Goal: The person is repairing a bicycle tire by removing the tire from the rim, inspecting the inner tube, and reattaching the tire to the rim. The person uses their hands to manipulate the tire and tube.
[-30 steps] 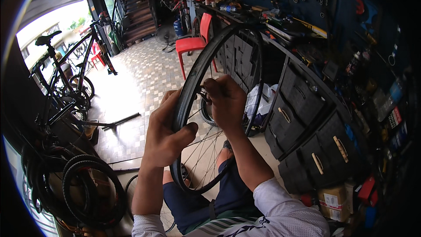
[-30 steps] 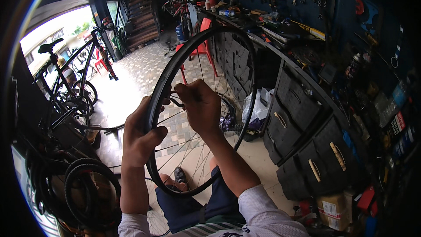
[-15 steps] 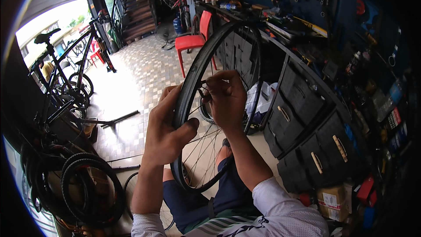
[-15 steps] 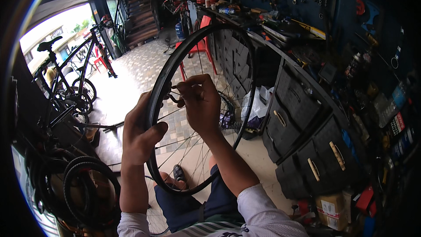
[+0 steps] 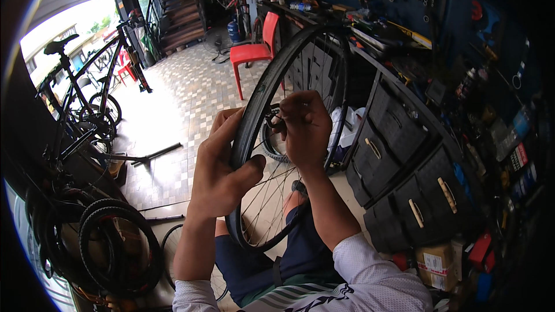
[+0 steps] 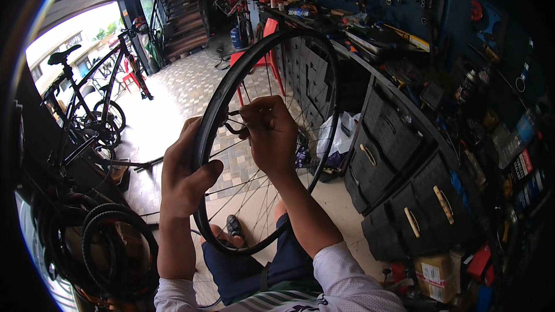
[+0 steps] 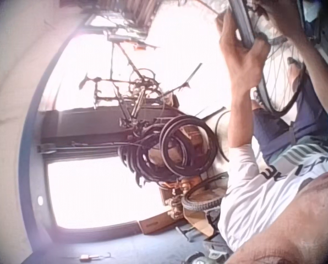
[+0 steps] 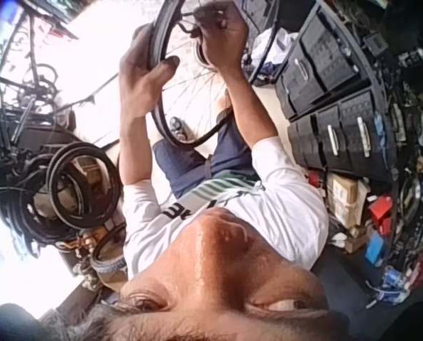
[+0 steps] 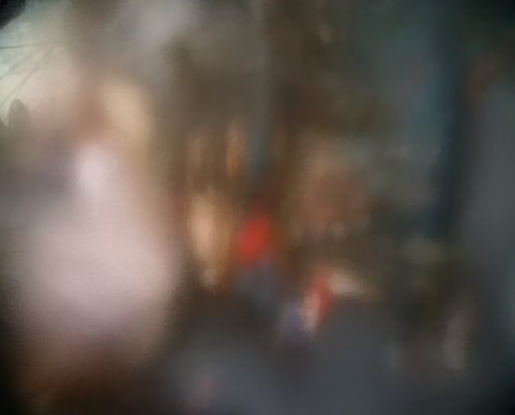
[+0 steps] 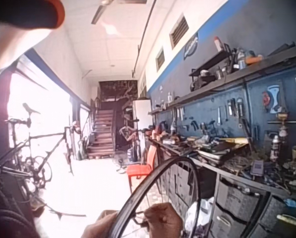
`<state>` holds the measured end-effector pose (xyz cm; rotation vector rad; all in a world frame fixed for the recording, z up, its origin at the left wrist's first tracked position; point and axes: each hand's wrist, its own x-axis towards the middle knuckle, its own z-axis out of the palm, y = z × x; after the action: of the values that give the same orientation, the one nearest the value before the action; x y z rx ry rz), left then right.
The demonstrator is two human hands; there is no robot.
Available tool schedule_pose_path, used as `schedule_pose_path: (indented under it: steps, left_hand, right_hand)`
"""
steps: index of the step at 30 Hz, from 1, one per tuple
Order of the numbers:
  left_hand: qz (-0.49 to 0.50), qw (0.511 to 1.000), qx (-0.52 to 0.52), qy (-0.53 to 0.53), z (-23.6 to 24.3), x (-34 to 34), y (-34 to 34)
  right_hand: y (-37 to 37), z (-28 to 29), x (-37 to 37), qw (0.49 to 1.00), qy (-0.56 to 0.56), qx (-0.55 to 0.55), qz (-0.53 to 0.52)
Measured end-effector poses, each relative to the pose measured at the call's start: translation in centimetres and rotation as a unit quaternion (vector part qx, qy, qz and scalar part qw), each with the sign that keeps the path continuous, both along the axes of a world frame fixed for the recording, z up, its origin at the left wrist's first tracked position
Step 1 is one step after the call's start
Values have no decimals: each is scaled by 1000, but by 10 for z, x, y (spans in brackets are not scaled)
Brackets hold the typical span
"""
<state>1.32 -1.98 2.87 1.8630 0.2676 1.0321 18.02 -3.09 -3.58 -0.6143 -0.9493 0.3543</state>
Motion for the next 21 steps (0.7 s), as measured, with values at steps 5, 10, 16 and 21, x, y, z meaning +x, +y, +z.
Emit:
schedule_pose_path:
  steps: [5,10,16,21]
  left_hand:
    - [-16,996,-88,0,0,-2,-5]
    - [-5,997,-80,24,3,-4,-6]
    - [12,999,45,-5,-3,1,2]
    - [-5,997,-78,25,1,-1,-5]
  right_hand:
    - [-7,-6,6,991,-127,-32,-36]
    - [-6,-11,3,992,-117,23,-45]
    - [-7,6,-1,998,-10,-39,-46]
    - [-10,-6,7,989,-145,-28,-26]
